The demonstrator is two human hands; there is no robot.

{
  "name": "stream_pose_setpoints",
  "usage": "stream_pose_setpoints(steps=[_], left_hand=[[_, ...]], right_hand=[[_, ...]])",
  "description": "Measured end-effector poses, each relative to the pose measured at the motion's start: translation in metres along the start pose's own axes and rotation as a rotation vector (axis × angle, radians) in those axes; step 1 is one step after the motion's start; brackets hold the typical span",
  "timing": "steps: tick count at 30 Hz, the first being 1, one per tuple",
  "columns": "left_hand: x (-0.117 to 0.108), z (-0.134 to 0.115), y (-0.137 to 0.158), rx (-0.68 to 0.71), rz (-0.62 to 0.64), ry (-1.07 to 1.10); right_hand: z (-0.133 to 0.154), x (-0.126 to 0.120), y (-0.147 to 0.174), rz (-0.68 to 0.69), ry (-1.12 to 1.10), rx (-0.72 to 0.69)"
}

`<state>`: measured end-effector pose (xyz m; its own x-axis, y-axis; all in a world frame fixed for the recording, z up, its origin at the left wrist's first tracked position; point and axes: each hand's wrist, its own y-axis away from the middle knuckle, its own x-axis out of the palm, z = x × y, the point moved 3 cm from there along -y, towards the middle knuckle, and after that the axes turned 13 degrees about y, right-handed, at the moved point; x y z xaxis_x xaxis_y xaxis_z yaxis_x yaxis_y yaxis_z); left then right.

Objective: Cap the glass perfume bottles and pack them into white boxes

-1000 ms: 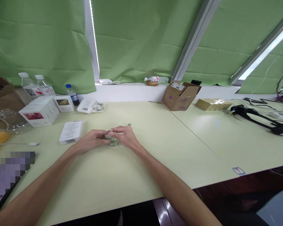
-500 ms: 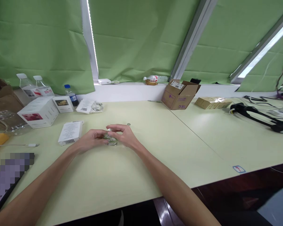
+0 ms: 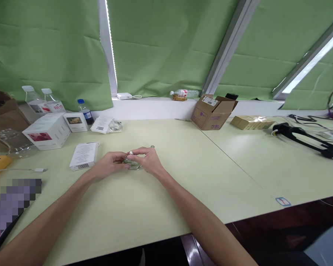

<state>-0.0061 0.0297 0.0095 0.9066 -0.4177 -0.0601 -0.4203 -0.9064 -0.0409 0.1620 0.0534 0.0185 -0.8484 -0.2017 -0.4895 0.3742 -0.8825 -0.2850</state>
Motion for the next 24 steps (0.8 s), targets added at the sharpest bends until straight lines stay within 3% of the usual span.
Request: stream_pose_setpoints(steps=[16,24], left_hand=[[0.0034,-0.0013,-0.0003,0.014,-0.045,-0.11],[0.0061,-0.0039,-0.0015,0.023,-0.044,-0.13]], right_hand=[[-0.0051,0.0081,-0.0012,-0.077,-0.012,-0.063],[0.0002,0.0019,0.0049,-0.043,-0.035,-0.08]])
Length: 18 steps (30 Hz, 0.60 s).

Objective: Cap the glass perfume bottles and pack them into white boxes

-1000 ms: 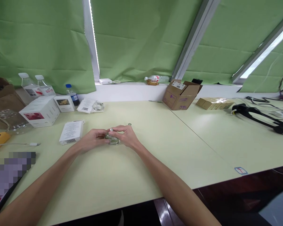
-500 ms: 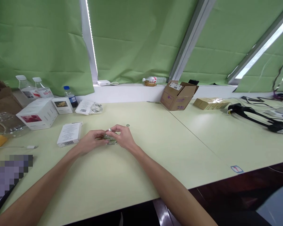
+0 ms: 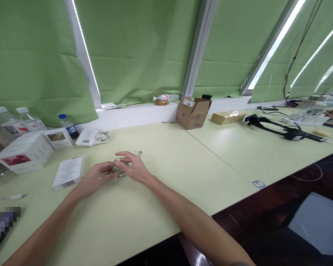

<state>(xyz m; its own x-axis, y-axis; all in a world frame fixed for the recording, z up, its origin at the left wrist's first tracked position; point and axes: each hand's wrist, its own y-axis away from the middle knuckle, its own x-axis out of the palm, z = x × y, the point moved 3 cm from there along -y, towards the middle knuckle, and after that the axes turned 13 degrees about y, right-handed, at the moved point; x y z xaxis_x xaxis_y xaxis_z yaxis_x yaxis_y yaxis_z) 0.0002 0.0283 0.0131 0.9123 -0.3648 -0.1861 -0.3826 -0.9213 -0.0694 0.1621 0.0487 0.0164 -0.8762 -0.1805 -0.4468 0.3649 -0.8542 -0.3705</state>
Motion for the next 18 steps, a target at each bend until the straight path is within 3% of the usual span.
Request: stream_pose_setpoints(steps=[11,15,17,18], left_hand=[[-0.002,0.002,-0.001,0.006,-0.046,-0.044],[-0.002,0.006,-0.002,0.009,-0.047,-0.018],[-0.002,0.007,-0.002,0.001,-0.052,-0.023],[-0.002,0.008,-0.002,-0.005,-0.055,-0.025]], right_hand=[[0.002,-0.002,-0.003,-0.064,-0.015,0.01],[-0.018,-0.029,-0.012,-0.312,0.088,0.041],[-0.035,-0.046,-0.017,-0.411,0.252,0.154],[-0.043,-0.053,-0.019,-0.391,0.385,0.216]])
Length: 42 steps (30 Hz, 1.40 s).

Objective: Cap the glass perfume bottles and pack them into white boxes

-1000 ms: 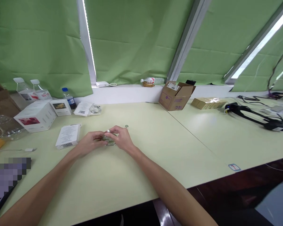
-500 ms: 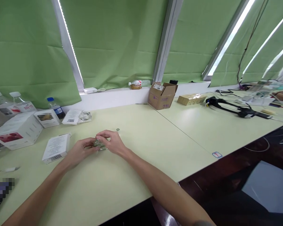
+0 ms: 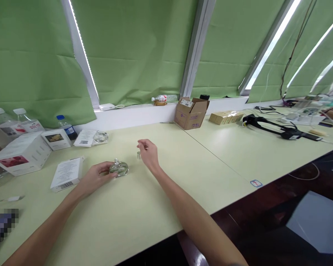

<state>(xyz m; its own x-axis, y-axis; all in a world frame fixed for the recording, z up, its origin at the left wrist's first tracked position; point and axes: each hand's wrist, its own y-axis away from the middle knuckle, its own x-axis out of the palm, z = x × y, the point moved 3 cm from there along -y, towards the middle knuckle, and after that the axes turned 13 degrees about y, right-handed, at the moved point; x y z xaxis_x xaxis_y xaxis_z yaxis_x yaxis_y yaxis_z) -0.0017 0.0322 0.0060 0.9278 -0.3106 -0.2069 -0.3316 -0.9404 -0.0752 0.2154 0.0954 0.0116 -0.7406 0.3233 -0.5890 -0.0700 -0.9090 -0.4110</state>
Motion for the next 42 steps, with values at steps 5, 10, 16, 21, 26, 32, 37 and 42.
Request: stream_pose_setpoints(steps=[5,10,16,21,26,32,37,42], left_hand=[[0.0,0.0,0.0,-0.016,-0.01,-0.005],[0.001,-0.004,0.001,-0.012,-0.003,-0.016],[0.001,-0.009,0.003,0.007,-0.006,-0.038],[-0.001,-0.005,0.001,0.019,-0.005,-0.042],[-0.002,-0.002,0.0,0.02,0.011,-0.035],[-0.002,-0.001,0.0,0.027,-0.005,-0.04],[-0.006,0.001,-0.002,0.085,-0.05,-0.048],[-0.017,0.009,-0.006,0.088,-0.173,-0.098]], right_hand=[[-0.024,-0.001,-0.01,0.106,0.19,-0.013],[-0.022,0.01,-0.004,0.19,0.298,-0.077],[-0.02,0.014,-0.002,0.235,0.366,-0.105],[-0.012,0.013,0.002,0.267,0.361,-0.147],[-0.006,0.021,0.009,0.336,0.351,-0.188],[-0.005,0.021,0.012,0.368,0.345,-0.18],[-0.001,0.024,0.015,0.387,0.358,-0.201],[0.006,0.027,0.02,0.384,0.339,-0.24]])
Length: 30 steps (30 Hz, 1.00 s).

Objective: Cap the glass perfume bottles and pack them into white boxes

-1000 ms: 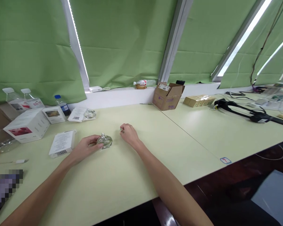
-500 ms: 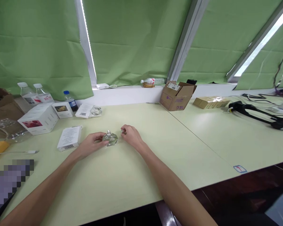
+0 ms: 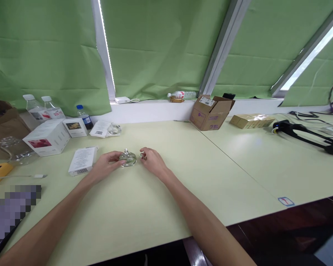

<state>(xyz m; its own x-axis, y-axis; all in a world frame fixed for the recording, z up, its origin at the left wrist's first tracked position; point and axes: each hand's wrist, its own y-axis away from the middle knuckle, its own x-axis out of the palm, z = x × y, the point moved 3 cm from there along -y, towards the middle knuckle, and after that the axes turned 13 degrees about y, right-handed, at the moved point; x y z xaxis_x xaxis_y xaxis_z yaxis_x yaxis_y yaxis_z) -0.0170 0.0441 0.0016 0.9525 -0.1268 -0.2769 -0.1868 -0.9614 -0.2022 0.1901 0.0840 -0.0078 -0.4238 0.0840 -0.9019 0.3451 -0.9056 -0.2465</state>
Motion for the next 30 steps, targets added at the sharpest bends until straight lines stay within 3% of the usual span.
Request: stream_pose_setpoints(steps=[10,15,23,30], left_hand=[[-0.001,0.003,-0.003,-0.002,-0.036,0.017],[0.001,0.006,-0.003,0.016,-0.022,0.027],[0.001,0.013,-0.004,0.021,0.003,0.035],[0.002,0.011,-0.003,0.094,-0.013,-0.04]], right_hand=[[0.01,0.003,0.004,-0.005,0.042,-0.085],[0.009,0.002,0.003,-0.031,0.027,-0.057],[0.019,-0.018,0.002,-0.286,-0.251,-0.039],[0.043,-0.029,0.007,-0.407,-0.402,-0.079]])
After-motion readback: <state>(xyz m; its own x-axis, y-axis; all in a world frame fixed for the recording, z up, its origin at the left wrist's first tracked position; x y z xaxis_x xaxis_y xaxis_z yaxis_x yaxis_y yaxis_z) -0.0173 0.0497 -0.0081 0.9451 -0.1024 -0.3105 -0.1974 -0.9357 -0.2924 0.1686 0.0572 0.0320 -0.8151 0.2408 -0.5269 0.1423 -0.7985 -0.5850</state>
